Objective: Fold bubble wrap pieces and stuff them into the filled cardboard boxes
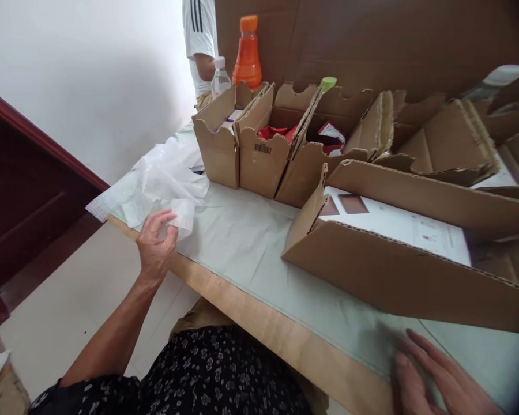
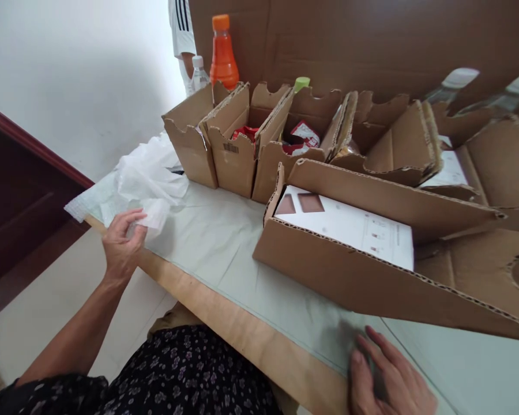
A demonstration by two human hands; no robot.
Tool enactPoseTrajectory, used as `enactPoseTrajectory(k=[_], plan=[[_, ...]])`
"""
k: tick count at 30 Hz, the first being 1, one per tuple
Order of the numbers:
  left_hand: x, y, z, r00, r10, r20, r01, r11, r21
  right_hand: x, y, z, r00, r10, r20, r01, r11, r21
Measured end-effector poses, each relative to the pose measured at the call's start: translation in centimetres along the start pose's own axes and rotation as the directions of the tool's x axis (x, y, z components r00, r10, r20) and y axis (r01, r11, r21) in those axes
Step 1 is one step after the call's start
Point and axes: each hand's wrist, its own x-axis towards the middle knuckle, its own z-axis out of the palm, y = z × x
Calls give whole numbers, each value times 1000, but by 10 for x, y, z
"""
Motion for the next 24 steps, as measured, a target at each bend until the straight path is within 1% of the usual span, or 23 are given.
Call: enactPoseTrajectory(k=[1,2,3,4,5,6,7,8,9,10,11,12,13,14,16,17,18,19,20,21,22,23,24], plan=[[-8,15,-4,1000,-24,16,25,997,-76,-4,-14,2,1000,-21,-11,21,999,30],[-16,31,-5,996,-68,55,76,984,-159,-8,-32,7,998,-57,5,56,995,77],[-26,47,-5,984,-125,127,152,960,-235,-12,-52,12,993,-111,29,105,983,148],[-36,62,-3,960,-176,219,238,924,-300,-14,-73,20,979,-183,91,159,963,218],[-47,76,1,922,-218,321,330,876,-351,-15,-94,28,952,-265,152,216,936,279],[-57,88,5,868,-245,431,424,817,-390,-15,-113,37,927,-340,160,272,901,339],[-67,99,11,803,-253,540,516,748,-417,-13,-129,46,903,-390,178,301,873,383],[-77,107,15,726,-244,643,605,671,-429,-11,-142,54,887,-422,184,320,853,413],[-84,113,19,642,-221,734,688,590,-424,-9,-150,61,885,-428,185,320,847,425],[-91,117,22,559,-184,809,757,511,-407,-7,-154,65,895,-402,195,291,855,430],[-95,119,23,483,-133,866,809,446,-383,-6,-155,66,915,-346,208,229,870,436],[-98,120,23,414,-76,907,842,410,-350,-5,-153,65,936,-263,234,135,882,452],[-99,119,23,347,-25,937,861,405,-308,-5,-148,62,947,-167,273,17,878,479],[-98,118,22,271,17,962,869,426,-252,-6,-142,57,946,-68,316,-110,852,512],[-96,115,19,100,59,993,861,496,-116,-6,-129,45,916,107,387,-333,742,582],[-94,113,19,25,63,998,857,513,-53,-6,-121,40,894,176,412,-415,674,612],[-92,112,19,-24,63,998,862,507,-11,-6,-113,35,871,237,430,-478,612,630],[-91,112,19,-43,64,997,876,481,7,-5,-106,30,852,297,430,-520,570,636],[-89,111,21,-40,63,997,895,445,8,-6,-98,26,844,356,400,-536,560,632],[-88,111,23,-25,58,998,914,405,0,-6,-91,22,849,410,335,-526,588,614],[-87,112,25,-14,49,999,929,370,-5,-8,-85,17,862,452,232,-495,645,583],[-87,112,27,-12,41,999,939,343,-3,-11,-81,13,876,468,112,-449,710,542],[-87,113,29,-21,37,999,947,322,8,-14,-79,8,893,450,11,-394,769,503]])
